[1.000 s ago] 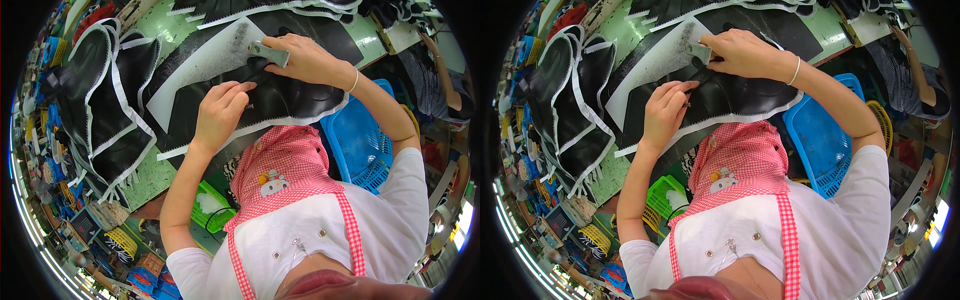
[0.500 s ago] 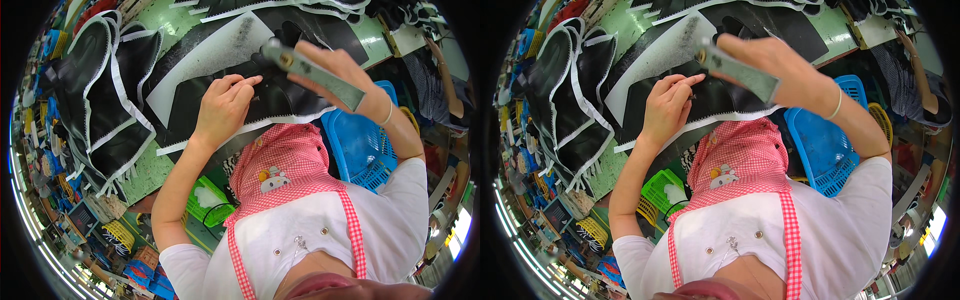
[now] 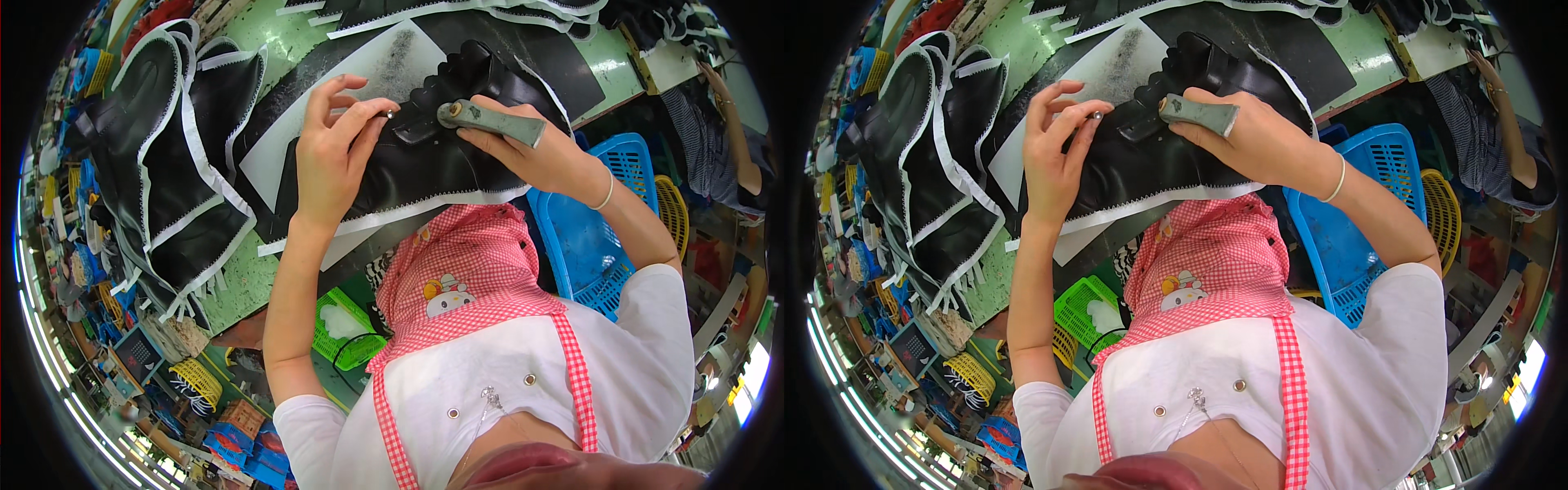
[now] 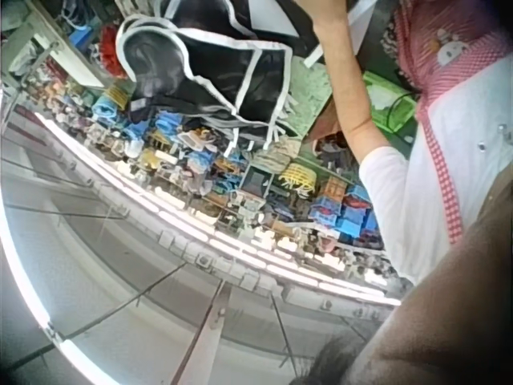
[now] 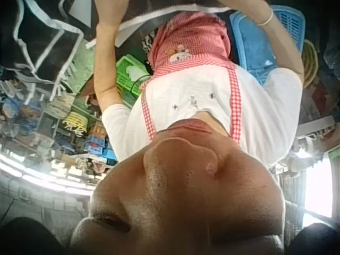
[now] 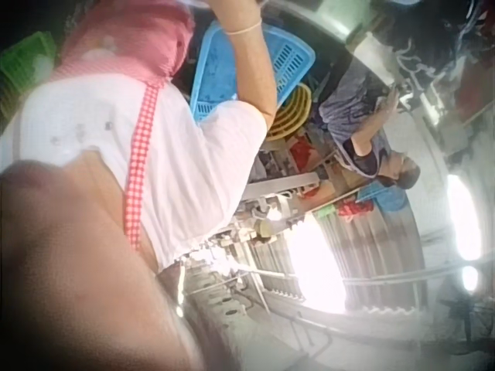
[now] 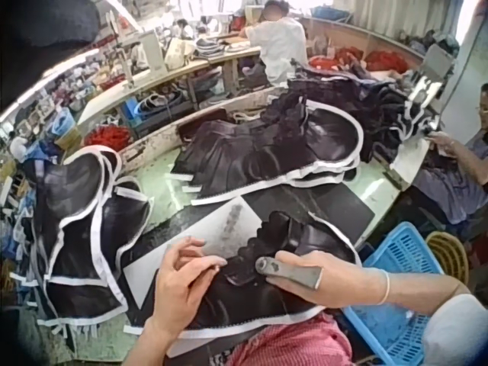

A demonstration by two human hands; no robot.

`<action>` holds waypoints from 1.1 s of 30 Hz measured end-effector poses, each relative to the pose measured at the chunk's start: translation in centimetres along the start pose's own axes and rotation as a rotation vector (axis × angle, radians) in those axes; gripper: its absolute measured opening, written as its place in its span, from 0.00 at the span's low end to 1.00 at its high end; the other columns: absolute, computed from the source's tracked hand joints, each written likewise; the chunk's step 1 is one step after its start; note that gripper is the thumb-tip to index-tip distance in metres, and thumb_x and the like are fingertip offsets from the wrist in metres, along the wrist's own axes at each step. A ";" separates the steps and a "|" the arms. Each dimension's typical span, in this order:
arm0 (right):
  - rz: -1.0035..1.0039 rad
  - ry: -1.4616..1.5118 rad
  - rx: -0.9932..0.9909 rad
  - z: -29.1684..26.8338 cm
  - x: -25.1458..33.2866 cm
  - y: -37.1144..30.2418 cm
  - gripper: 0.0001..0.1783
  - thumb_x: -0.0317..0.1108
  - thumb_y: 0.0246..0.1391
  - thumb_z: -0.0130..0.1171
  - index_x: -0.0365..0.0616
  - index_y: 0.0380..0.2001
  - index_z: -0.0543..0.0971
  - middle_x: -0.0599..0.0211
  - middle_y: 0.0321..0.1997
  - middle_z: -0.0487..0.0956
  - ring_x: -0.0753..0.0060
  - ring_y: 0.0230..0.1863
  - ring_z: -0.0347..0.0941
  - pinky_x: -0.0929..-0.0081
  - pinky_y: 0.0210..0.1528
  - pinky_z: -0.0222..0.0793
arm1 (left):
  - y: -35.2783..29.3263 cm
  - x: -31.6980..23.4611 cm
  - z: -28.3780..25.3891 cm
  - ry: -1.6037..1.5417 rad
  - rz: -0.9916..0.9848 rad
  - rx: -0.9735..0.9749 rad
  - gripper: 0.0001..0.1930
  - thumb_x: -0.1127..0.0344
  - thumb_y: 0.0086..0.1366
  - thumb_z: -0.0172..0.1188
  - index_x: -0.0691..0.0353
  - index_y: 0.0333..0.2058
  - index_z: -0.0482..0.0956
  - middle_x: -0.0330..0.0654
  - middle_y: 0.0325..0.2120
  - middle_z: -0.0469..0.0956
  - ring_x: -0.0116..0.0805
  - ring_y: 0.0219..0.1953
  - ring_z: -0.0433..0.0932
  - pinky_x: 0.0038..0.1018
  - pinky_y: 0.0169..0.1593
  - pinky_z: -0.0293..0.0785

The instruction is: Assembling shoe upper components and organizing small metal parts in a factory setting.

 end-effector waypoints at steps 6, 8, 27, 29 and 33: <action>-0.020 0.028 -0.021 0.2 -0.6 0.1 0.12 0.32 0.63 0.54 0.37 0.46 0.72 0.57 0.18 0.64 0.68 0.20 0.54 0.73 0.24 0.57 | 0.4 0.6 0.5 -0.219 -0.160 -0.053 0.10 0.76 0.57 0.65 0.61 0.40 0.85 0.39 0.32 0.82 0.22 0.28 0.78 0.20 0.33 0.76; -0.022 0.024 -0.029 0.2 -0.5 0.0 0.12 0.32 0.63 0.54 0.36 0.46 0.72 0.58 0.18 0.64 0.68 0.20 0.54 0.73 0.24 0.57 | 0.4 1.0 1.7 -0.418 -0.343 -0.028 0.10 0.75 0.59 0.64 0.63 0.40 0.84 0.39 0.32 0.83 0.22 0.30 0.79 0.20 0.34 0.76; -0.076 -0.024 -0.050 -0.6 0.2 0.0 0.12 0.35 0.62 0.55 0.36 0.43 0.76 0.54 0.27 0.74 0.59 0.24 0.68 0.71 0.28 0.66 | -1.3 3.1 5.5 -0.571 -0.547 0.094 0.08 0.72 0.62 0.63 0.66 0.39 0.82 0.38 0.33 0.83 0.23 0.36 0.81 0.19 0.42 0.76; -0.082 -0.092 -0.137 -2.5 1.7 0.2 0.12 0.34 0.61 0.56 0.36 0.42 0.76 0.54 0.28 0.74 0.59 0.24 0.68 0.71 0.29 0.66 | -1.5 2.3 5.3 -0.403 -0.503 0.037 0.06 0.73 0.60 0.64 0.66 0.37 0.83 0.35 0.31 0.83 0.22 0.34 0.81 0.18 0.40 0.75; -0.633 -0.177 -0.599 -5.5 6.9 -2.4 0.10 0.28 0.58 0.57 0.37 0.42 0.77 0.58 0.32 0.74 0.62 0.24 0.69 0.72 0.28 0.66 | -1.1 0.2 4.8 -0.231 -0.321 -0.007 0.05 0.71 0.58 0.65 0.65 0.33 0.84 0.41 0.26 0.83 0.19 0.29 0.81 0.17 0.35 0.75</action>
Point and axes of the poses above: each hand's wrist, its own y-axis towards the middle knuckle, its own z-axis out of the palm, x = y × z, the point moved 7 cm from there along y, towards the middle knuckle
